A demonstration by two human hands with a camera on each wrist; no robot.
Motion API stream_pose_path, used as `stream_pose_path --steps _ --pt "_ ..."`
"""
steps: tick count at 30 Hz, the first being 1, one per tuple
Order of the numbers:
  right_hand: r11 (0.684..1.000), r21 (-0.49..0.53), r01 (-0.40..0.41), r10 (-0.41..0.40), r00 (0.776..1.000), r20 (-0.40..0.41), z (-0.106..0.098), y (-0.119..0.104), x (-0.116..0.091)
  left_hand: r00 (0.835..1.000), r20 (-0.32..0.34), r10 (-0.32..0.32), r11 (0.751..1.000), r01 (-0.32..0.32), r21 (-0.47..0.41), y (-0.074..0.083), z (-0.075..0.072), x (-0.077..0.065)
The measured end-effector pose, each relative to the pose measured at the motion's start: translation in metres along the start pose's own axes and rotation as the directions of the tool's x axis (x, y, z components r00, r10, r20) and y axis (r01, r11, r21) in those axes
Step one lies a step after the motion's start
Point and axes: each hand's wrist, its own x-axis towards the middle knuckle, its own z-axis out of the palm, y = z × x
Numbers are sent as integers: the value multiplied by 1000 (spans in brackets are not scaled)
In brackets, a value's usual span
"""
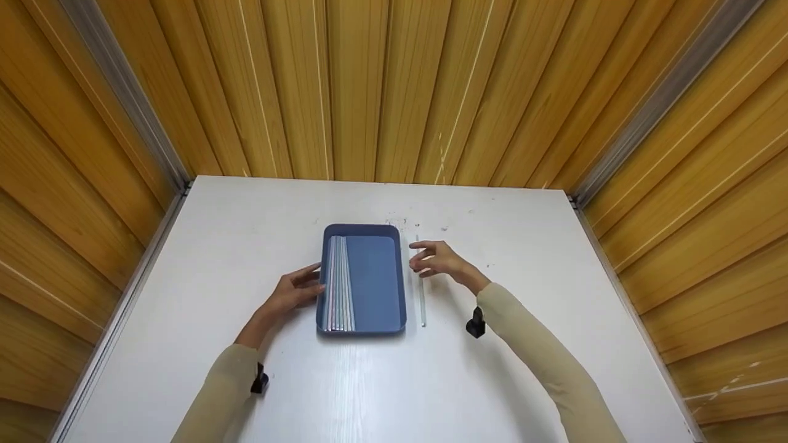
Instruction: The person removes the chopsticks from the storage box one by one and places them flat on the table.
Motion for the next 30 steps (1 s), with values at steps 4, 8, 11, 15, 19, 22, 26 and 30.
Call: stream_pose_path --steps 4,8,11,15,19,22,26,30 --pt "1000 11 21 -22 999 24 11 -7 8 1000 -5 -11 1000 11 -18 1 -2 0" --pt "999 8 41 -41 998 48 25 -12 14 1000 -6 -10 1000 10 3 1 -3 0" --pt "999 -9 53 -52 996 74 35 -16 17 1000 -10 -4 1000 4 0 0 -4 0" --pt "998 -16 54 -52 995 85 44 -18 20 1000 7 -5 1000 5 -27 -2 -1 0" --pt "998 -18 52 -50 996 78 53 -19 24 1000 13 4 999 -3 -45 -4 1 0" --pt "998 -19 57 -55 995 79 61 -19 28 1000 17 21 999 -20 -49 -5 -1 0" --pt "997 -27 67 -64 994 92 73 -18 32 999 23 34 998 -32 -55 -5 -3 1" --pt "998 -18 65 -62 991 121 82 -14 34 999 8 43 998 -42 -52 -5 -1 3"
